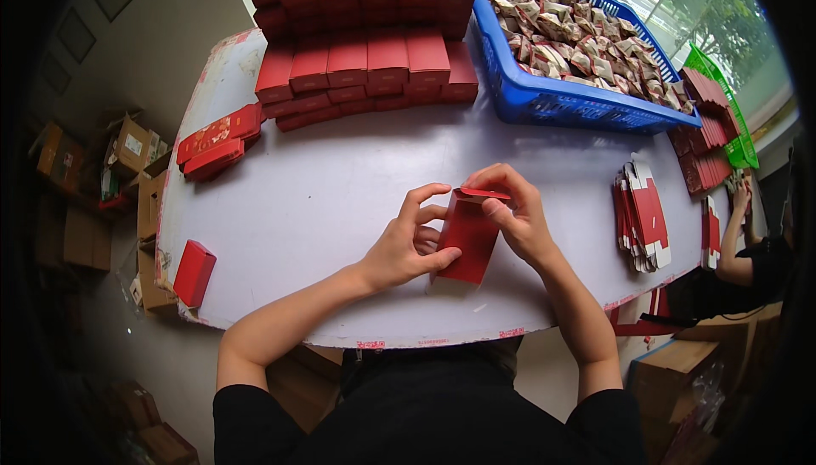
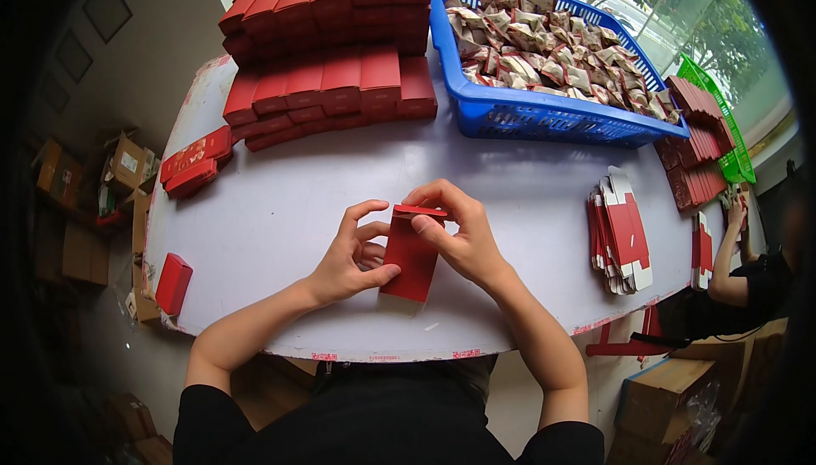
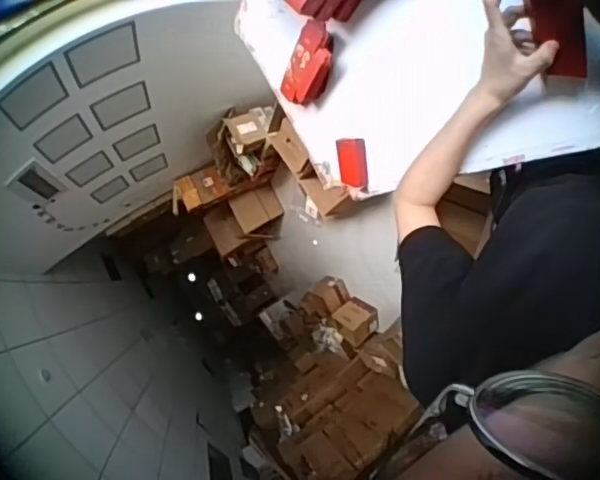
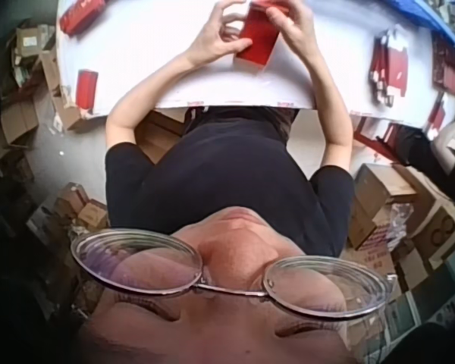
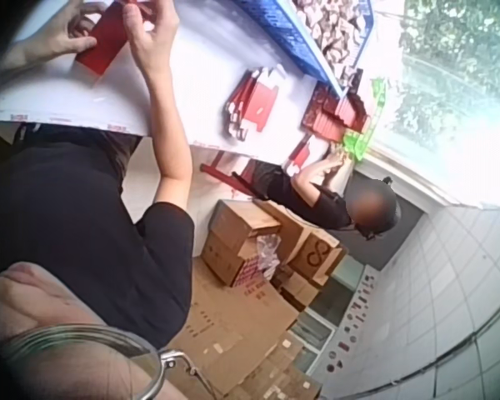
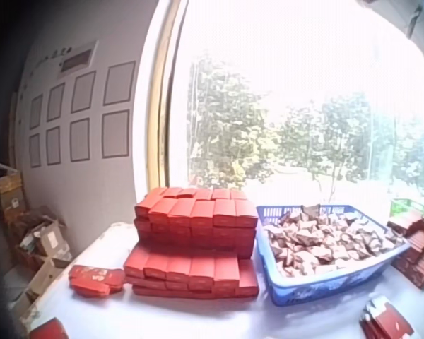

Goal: The person folds flat red cardboard pieces into small boxes, places wrapped items from a blue basket into each box, and stacks the completed boxes on the table. The person repeats this process multiple times.

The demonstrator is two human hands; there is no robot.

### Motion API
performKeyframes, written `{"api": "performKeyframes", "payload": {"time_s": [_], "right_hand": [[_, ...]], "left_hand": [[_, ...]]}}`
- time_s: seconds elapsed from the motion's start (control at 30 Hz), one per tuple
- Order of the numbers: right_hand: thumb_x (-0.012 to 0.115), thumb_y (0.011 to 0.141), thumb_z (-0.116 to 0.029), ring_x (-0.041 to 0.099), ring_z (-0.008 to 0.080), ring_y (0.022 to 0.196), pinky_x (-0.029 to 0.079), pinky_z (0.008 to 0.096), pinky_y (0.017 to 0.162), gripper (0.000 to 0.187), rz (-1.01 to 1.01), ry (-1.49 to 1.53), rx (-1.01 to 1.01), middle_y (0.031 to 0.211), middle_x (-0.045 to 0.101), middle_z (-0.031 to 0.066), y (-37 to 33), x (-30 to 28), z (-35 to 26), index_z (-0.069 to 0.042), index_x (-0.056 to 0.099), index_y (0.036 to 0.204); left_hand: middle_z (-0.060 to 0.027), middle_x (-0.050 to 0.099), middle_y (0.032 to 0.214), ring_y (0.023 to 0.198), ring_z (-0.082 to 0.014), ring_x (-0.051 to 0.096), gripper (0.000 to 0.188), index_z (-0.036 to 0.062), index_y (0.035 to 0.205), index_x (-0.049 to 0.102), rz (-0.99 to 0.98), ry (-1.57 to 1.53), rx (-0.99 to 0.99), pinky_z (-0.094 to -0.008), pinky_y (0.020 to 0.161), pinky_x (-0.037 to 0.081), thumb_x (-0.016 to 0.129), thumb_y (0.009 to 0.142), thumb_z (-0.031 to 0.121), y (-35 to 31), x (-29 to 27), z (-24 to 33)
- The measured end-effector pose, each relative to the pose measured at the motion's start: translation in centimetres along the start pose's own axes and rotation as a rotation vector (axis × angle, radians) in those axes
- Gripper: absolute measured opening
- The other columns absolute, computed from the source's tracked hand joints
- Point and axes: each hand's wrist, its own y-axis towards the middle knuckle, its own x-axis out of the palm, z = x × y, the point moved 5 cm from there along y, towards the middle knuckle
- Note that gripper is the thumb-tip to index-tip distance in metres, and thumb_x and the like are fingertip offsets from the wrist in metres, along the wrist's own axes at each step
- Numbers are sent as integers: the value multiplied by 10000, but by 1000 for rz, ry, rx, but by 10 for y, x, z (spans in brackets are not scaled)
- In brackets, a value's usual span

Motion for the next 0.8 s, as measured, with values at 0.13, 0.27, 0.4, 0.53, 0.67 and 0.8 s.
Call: {"api": "performKeyframes", "payload": {"time_s": [0.13,0.27,0.4,0.53,0.67,0.8], "right_hand": [[520,863,-181,540,128,869,440,273,761,190,7,85,15,922,576,65,0,2,0,-6,521,938],[494,871,-163,527,111,849,432,260,762,164,68,122,49,911,569,58,0,4,3,-12,501,936],[495,864,-139,521,104,866,431,254,762,154,57,156,135,926,563,58,-2,3,4,-13,511,951],[495,859,-119,520,111,896,434,256,771,149,-27,141,166,961,559,64,0,0,2,-7,526,952],[492,861,-109,520,115,917,431,264,795,127,-9,179,89,1008,556,72,1,-1,3,-6,548,910],[507,851,-118,519,168,986,412,300,854,197,-88,157,57,1084,544,106,1,0,2,-18,581,1004]], "left_hand": [[-156,478,1150,874,-183,603,733,150,1305,177,-10,19,-8,-258,688,511,661,764,48,0,0,0],[-185,476,1143,874,-208,608,722,138,1307,190,-11,40,8,-280,677,524,661,764,65,-1,0,0],[-196,485,1126,869,-218,614,720,130,1308,195,-43,72,26,-283,670,529,661,762,76,0,2,1],[-178,500,1110,860,-206,616,720,129,1308,196,-18,0,-4,-270,678,526,661,761,75,-1,1,-1],[-157,508,1104,849,-190,617,713,132,1310,194,5,-82,-14,-268,684,522,650,767,59,2,-1,-3],[-146,515,1097,835,-175,616,691,132,1313,188,27,-165,-16,-274,685,518,625,786,44,2,-3,-2]]}}
